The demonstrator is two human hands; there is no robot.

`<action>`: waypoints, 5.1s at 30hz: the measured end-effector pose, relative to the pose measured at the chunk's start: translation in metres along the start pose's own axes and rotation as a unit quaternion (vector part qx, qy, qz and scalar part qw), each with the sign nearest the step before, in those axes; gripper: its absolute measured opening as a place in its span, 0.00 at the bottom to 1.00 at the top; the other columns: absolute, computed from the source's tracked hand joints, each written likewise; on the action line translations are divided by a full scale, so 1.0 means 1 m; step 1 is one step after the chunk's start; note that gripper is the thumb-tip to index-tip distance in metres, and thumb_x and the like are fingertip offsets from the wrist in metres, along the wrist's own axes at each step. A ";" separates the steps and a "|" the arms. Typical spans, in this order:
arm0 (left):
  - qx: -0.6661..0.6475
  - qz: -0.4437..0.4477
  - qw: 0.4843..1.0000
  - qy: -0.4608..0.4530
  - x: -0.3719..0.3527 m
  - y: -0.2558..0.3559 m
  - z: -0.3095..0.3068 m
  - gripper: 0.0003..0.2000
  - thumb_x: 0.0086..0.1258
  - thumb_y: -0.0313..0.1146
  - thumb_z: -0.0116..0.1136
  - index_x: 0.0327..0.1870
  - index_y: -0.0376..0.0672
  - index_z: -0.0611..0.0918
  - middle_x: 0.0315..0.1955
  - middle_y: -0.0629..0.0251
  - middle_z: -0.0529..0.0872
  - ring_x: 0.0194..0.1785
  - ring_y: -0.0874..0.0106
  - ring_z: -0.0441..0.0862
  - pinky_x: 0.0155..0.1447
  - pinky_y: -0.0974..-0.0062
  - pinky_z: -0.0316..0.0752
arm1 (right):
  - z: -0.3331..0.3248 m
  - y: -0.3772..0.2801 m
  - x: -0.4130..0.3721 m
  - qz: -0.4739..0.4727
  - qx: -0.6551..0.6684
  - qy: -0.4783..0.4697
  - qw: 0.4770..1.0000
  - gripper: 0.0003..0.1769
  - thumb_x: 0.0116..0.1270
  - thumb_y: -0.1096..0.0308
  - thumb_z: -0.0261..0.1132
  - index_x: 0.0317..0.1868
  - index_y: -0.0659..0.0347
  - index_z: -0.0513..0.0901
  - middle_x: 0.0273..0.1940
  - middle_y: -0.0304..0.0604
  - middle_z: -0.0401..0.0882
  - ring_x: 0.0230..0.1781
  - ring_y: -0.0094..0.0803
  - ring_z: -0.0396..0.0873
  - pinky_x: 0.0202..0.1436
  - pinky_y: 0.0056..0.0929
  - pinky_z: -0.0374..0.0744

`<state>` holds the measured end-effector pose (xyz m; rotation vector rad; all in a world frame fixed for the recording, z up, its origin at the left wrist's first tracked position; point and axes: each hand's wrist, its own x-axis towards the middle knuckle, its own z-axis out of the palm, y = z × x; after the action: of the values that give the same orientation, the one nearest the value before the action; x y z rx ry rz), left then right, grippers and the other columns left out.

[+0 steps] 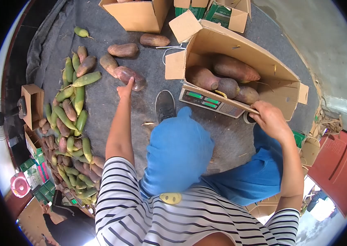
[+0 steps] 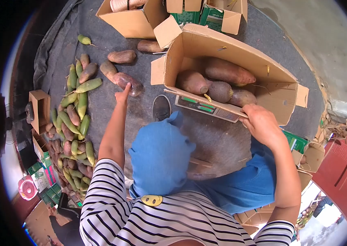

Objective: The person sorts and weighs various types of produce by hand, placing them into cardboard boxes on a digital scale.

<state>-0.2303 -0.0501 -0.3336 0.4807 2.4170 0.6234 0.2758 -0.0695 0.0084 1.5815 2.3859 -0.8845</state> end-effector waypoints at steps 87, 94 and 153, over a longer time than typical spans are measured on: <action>0.551 0.687 0.390 -0.270 -0.528 0.190 0.003 0.16 0.64 0.36 0.56 0.52 0.43 0.82 0.54 0.55 0.79 0.56 0.58 0.77 0.49 0.47 0.71 | 0.004 0.030 -0.020 -0.044 -0.035 0.061 0.997 0.15 0.68 0.56 0.56 0.40 0.61 0.77 0.38 0.52 0.78 0.43 0.50 0.77 0.46 0.46 0.74; 0.558 0.682 0.376 -0.286 -0.526 0.193 -0.002 0.17 0.63 0.36 0.57 0.52 0.42 0.82 0.53 0.53 0.79 0.56 0.56 0.76 0.49 0.47 0.72 | 0.004 0.028 -0.021 -0.035 -0.046 0.055 0.997 0.15 0.68 0.56 0.56 0.39 0.60 0.78 0.37 0.51 0.78 0.42 0.50 0.77 0.45 0.46 0.74; 0.339 0.630 0.679 -0.163 -0.258 0.299 -0.063 0.19 0.62 0.38 0.61 0.44 0.29 0.74 0.41 0.37 0.81 0.49 0.46 0.79 0.50 0.56 0.73 | 0.153 0.185 -0.560 0.673 -0.280 0.616 0.298 0.38 0.52 0.45 0.72 0.51 0.72 0.78 0.46 0.60 0.79 0.50 0.51 0.77 0.54 0.45 0.75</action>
<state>-0.0162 0.0555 -0.0129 2.4080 1.5456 0.0228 0.6521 -0.5469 0.0498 2.9098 0.0319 1.7334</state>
